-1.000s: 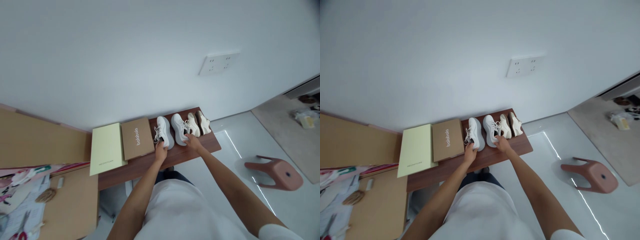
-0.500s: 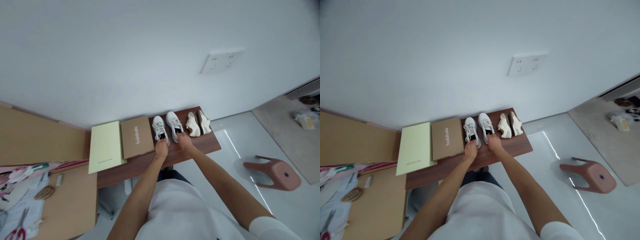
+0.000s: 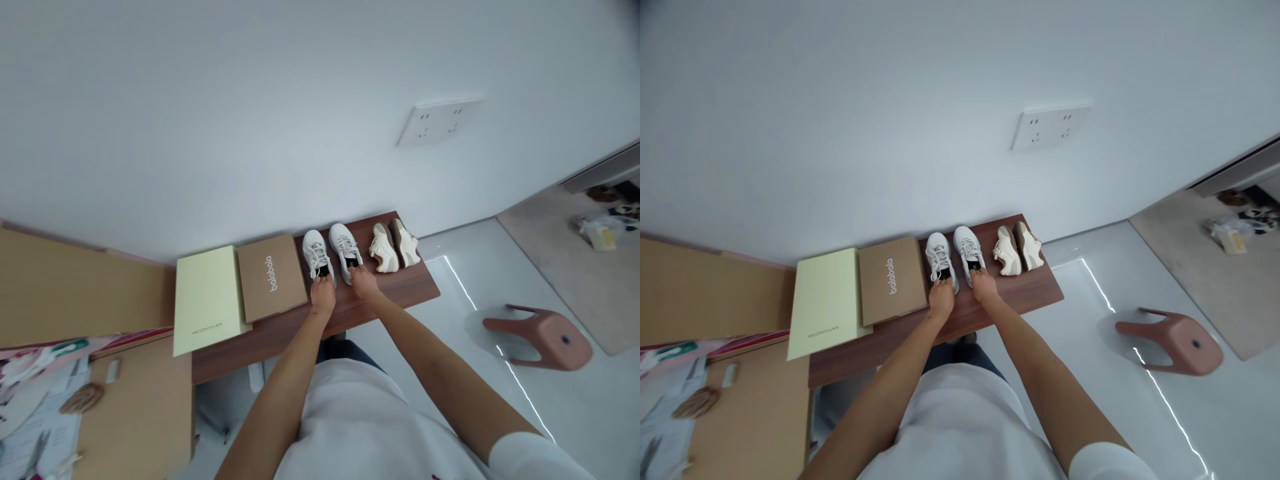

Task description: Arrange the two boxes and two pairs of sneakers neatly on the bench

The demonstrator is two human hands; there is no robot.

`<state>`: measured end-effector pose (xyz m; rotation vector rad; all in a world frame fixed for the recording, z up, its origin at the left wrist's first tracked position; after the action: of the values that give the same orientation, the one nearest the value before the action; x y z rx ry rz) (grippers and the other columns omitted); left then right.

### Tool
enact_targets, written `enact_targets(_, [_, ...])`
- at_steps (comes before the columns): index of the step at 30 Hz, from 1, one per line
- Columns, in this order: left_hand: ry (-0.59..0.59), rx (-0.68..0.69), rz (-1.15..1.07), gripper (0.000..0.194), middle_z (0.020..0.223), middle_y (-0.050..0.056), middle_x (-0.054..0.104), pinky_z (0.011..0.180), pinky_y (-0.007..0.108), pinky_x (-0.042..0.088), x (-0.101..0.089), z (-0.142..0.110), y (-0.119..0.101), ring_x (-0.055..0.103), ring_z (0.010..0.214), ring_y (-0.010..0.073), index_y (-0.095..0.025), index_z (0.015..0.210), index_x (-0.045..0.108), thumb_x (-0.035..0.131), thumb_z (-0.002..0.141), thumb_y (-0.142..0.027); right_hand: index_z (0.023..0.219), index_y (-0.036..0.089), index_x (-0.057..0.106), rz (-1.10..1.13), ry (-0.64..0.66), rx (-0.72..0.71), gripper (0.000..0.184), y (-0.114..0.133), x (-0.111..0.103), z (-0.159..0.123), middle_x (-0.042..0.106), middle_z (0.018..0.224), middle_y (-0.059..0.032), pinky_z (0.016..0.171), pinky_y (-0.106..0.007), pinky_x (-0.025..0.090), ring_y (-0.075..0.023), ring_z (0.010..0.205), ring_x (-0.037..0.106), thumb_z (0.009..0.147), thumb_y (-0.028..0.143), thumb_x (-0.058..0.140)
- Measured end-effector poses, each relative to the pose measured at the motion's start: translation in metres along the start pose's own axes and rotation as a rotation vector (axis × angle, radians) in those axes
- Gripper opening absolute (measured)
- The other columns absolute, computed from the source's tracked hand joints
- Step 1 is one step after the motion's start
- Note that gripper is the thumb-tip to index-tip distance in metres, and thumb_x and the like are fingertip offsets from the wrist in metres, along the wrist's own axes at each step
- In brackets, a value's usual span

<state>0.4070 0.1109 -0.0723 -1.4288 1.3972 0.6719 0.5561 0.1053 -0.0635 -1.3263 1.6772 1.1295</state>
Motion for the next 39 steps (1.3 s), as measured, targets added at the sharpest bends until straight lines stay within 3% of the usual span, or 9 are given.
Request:
enact_targets(17, [0.012,0.029,0.024,0.028,0.113,0.019,0.073,0.100,0.039,0.049,-0.010,0.001,-0.001,0.060,0.124,0.0309,-0.013,0.120,0.067,0.052,0.097,-0.013,0.119,0.018,0.064,0.085,-0.003,0.069,0.026,0.004,0.004,0.001,0.070,0.121,-0.0158,0.094,-0.029,0.051,-0.0245,0.129,0.055,0.100,0.009,0.048])
enact_targets(22, [-0.091,-0.010,-0.018,0.043,0.130,0.020,0.067,0.106,0.044,0.046,-0.015,-0.011,-0.001,0.054,0.130,0.0326,-0.014,0.138,0.057,0.059,0.096,-0.022,0.134,0.014,0.059,0.160,-0.130,-0.091,0.038,-0.009,0.007,-0.006,0.059,0.143,-0.0186,0.112,-0.037,0.043,-0.0274,0.137,0.050,0.096,0.016,0.058])
enact_targets(24, [-0.197,0.014,-0.065,0.054,0.145,0.021,0.058,0.114,0.048,0.041,-0.016,-0.016,-0.013,0.048,0.139,0.0340,-0.015,0.149,0.048,0.059,0.096,-0.026,0.139,0.013,0.056,0.220,-0.244,-0.140,0.041,-0.028,0.005,-0.012,0.054,0.149,-0.0190,0.119,-0.041,0.037,-0.0281,0.141,0.046,0.098,0.022,0.056])
enact_targets(26, [-0.242,0.146,-0.149,0.058,0.153,0.020,0.051,0.120,0.050,0.034,-0.012,-0.017,-0.037,0.043,0.144,0.0330,-0.016,0.153,0.044,0.056,0.098,-0.026,0.142,0.013,0.054,0.274,-0.364,-0.100,0.043,-0.060,0.001,-0.018,0.054,0.149,-0.0196,0.121,-0.045,0.034,-0.0285,0.143,0.044,0.101,0.025,0.047])
enact_targets(30, [-0.120,0.357,-0.350,0.059,0.152,0.019,0.053,0.121,0.046,0.035,0.013,-0.001,-0.104,0.046,0.144,0.0282,-0.015,0.156,0.039,0.052,0.098,-0.023,0.149,0.006,0.042,0.295,-0.492,0.186,0.052,-0.144,-0.009,-0.023,0.052,0.150,-0.0245,0.120,-0.049,0.034,-0.0319,0.145,0.043,0.099,0.021,0.043])
enact_targets(32, [-0.046,0.291,-0.415,0.062,0.152,0.022,0.052,0.120,0.045,0.037,0.029,0.015,-0.132,0.047,0.144,0.0293,-0.011,0.156,0.037,0.053,0.096,-0.021,0.150,0.004,0.039,0.261,-0.420,0.319,0.058,-0.184,-0.015,-0.020,0.051,0.150,-0.0260,0.119,-0.049,0.035,-0.0340,0.144,0.044,0.094,0.017,0.049])
enact_targets(34, [0.024,0.165,-0.434,0.064,0.152,0.027,0.051,0.117,0.044,0.039,0.044,0.033,-0.152,0.049,0.143,0.0312,-0.006,0.155,0.037,0.054,0.094,-0.017,0.149,0.004,0.041,0.232,-0.256,0.341,0.063,-0.213,-0.019,-0.012,0.054,0.148,-0.0245,0.117,-0.044,0.038,-0.0337,0.140,0.049,0.089,0.016,0.057])
enact_targets(36, [0.084,0.067,-0.430,0.061,0.148,0.028,0.054,0.114,0.041,0.041,0.055,0.048,-0.164,0.053,0.140,0.0314,-0.004,0.151,0.041,0.055,0.092,-0.013,0.146,0.007,0.045,0.206,-0.108,0.296,0.064,-0.230,-0.022,-0.003,0.058,0.144,-0.0218,0.113,-0.038,0.042,-0.0318,0.134,0.056,0.086,0.019,0.064])
enact_targets(39, [0.135,-0.005,-0.392,0.050,0.139,0.024,0.062,0.109,0.037,0.044,0.062,0.065,-0.175,0.060,0.132,0.0284,-0.008,0.142,0.053,0.056,0.092,-0.013,0.143,0.013,0.050,0.154,-0.047,0.254,0.061,-0.238,-0.025,0.009,0.065,0.135,-0.0174,0.104,-0.035,0.048,-0.0294,0.123,0.063,0.086,0.023,0.069])
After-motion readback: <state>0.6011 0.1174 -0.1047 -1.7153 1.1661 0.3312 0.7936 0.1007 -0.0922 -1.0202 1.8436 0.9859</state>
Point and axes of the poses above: each hand's wrist, its own z-axis towards the middle knuckle, its own x-axis out of the palm, y = z × x, the point moved 2 cm from there along z, towards the middle knuckle
